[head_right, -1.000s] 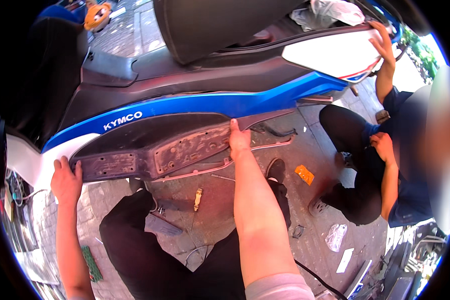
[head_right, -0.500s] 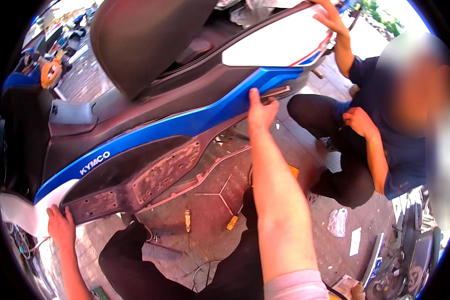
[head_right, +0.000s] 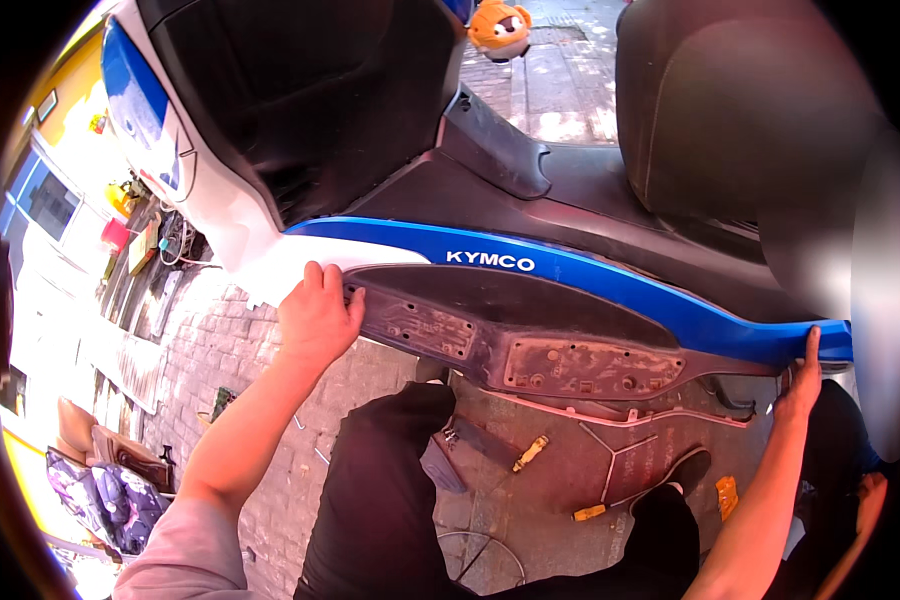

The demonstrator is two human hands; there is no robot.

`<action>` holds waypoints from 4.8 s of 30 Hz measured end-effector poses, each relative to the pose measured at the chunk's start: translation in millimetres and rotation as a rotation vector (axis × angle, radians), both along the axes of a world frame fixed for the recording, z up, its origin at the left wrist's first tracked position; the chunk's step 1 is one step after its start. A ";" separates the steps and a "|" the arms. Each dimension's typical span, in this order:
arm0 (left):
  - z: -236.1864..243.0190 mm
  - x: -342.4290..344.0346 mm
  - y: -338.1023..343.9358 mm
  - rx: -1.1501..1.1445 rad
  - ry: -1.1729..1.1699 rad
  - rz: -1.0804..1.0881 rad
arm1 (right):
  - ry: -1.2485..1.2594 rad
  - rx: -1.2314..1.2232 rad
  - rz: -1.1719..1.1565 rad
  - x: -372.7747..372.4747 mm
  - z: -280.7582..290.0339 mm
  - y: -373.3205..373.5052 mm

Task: The person realigns and secures the plastic side panels of a motorcycle fairing, using a screwdriver to pry components into place and check fitment.

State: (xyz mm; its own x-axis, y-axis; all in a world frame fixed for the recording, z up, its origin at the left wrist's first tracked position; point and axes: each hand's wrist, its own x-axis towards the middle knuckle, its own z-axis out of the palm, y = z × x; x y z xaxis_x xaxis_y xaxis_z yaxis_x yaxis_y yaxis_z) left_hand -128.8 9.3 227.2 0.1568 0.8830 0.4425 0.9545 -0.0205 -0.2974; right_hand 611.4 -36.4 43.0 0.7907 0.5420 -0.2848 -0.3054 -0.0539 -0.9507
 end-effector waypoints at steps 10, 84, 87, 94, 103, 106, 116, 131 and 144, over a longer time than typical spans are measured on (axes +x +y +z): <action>-1.9 -10.2 -3.2 0.051 -0.065 -0.066 | -0.143 -0.139 0.065 23.1 -27.2 -10.4; -151.2 63.5 -123.1 -1.203 -0.346 -0.444 | -0.854 -0.681 1.092 -295.4 16.6 -123.8; -153.0 67.2 -129.0 -1.205 -0.354 -0.446 | -0.818 -0.514 0.915 -300.6 37.9 -136.2; -165.2 90.0 -140.2 -1.174 -0.424 -0.491 | -1.143 0.306 0.047 -219.3 226.5 -161.5; -118.8 108.7 -151.7 -1.150 -0.499 -0.565 | -1.227 -0.372 0.597 -302.0 285.8 -268.1; -99.3 147.1 -143.2 -1.186 -0.551 -0.703 | -1.364 -0.780 1.468 -348.3 116.1 -258.2; -205.5 278.7 -56.9 -1.237 -0.175 -0.756 | 0.495 -0.785 2.380 -434.1 -179.8 -273.1; -200.1 357.8 -41.6 -1.487 -0.528 -0.540 | -0.125 -1.054 2.546 -233.8 -185.2 -243.0; -224.2 214.0 -198.8 -0.901 -1.128 -0.098 | -1.214 -0.468 1.160 -118.0 96.3 -182.3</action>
